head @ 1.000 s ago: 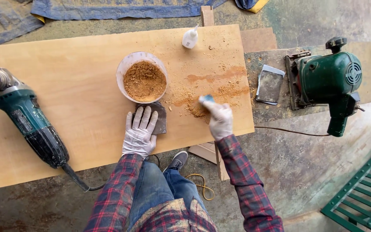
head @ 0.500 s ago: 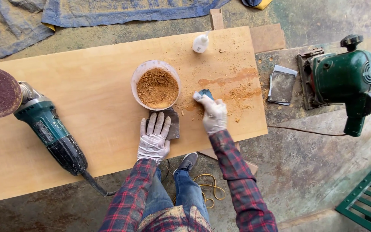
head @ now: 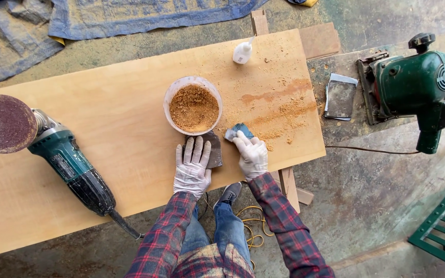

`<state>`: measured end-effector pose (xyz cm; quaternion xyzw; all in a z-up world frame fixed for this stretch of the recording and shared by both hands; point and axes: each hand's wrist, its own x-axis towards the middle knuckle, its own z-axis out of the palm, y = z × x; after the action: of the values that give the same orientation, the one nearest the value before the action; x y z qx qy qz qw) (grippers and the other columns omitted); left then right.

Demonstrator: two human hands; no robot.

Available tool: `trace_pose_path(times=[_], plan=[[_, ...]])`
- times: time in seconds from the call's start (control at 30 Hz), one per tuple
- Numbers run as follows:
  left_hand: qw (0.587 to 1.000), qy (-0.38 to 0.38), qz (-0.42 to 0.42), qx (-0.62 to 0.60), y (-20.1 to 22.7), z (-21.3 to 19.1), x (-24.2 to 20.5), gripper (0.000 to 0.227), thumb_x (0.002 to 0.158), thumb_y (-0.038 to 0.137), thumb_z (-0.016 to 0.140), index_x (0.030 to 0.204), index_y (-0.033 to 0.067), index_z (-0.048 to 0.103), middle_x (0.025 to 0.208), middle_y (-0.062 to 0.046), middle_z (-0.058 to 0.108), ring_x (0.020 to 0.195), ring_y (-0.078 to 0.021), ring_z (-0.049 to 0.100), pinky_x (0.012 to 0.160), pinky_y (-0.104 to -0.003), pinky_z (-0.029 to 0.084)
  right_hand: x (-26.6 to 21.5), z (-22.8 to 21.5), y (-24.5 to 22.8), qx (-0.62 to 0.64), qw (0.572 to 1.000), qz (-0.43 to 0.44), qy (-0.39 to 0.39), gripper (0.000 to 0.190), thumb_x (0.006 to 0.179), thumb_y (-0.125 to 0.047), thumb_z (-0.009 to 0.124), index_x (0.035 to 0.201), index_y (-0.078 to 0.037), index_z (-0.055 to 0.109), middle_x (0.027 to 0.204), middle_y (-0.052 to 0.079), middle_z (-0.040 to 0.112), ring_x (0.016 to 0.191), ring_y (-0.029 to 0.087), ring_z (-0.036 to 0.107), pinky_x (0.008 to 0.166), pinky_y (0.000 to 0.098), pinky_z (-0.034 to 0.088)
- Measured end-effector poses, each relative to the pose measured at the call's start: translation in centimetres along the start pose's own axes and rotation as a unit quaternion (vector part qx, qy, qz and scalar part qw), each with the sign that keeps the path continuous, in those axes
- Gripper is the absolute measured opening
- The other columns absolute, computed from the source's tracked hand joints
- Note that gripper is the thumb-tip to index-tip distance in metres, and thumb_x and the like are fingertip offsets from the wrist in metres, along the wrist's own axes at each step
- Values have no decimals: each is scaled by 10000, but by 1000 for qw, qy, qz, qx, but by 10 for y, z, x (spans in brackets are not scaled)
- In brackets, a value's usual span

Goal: The person squeezes liquid from a plastic bottle onto a wooden board, then uses a small sponge to spread sawdust from a bowl over the wet spots, working the powder into the board's surface. They then pour the remaining sawdust back into the bowl and carry it away across the workshop.

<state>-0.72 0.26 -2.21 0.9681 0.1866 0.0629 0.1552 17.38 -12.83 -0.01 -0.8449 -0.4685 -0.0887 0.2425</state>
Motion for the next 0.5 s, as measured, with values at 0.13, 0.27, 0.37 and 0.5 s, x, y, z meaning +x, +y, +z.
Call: trace_pose_path(times=[0.13, 0.27, 0.37, 0.5], plan=[[1000, -16, -1, 2, 0, -2, 0, 835, 753, 229, 648, 1544, 100, 416, 1634, -172, 324, 1513, -363, 283, 1231, -631, 150, 20, -22, -6, 133, 990, 14, -50, 529, 816, 173, 527, 1146, -144, 792, 1132, 86, 786, 545, 223, 536, 558, 375, 461], [1000, -19, -3, 17, 1, -1, 0, 845, 740, 228, 658, 1540, 108, 415, 1635, -168, 324, 1517, -361, 280, 1225, -632, 147, 21, 9, -1, 65, 998, 13, 16, 332, 871, 100, 588, 1087, -116, 718, 1174, 85, 765, 646, 260, 559, 655, 397, 467], [1000, -18, -9, 1, 4, -2, -1, 845, 755, 242, 676, 1544, 99, 412, 1635, -175, 321, 1520, -367, 275, 1230, -635, 144, 10, -5, -9, 25, 999, -8, 36, 370, 798, 49, 580, 1123, -84, 698, 1211, 165, 730, 716, 288, 603, 663, 382, 465], [999, -29, -11, 10, 3, -6, 3, 847, 739, 249, 691, 1530, 111, 422, 1628, -155, 333, 1513, -352, 288, 1228, -628, 153, -8, -60, -22, 104, 994, 41, 2, 435, 841, 137, 548, 1148, -101, 742, 1157, 71, 777, 750, 254, 663, 678, 389, 466]])
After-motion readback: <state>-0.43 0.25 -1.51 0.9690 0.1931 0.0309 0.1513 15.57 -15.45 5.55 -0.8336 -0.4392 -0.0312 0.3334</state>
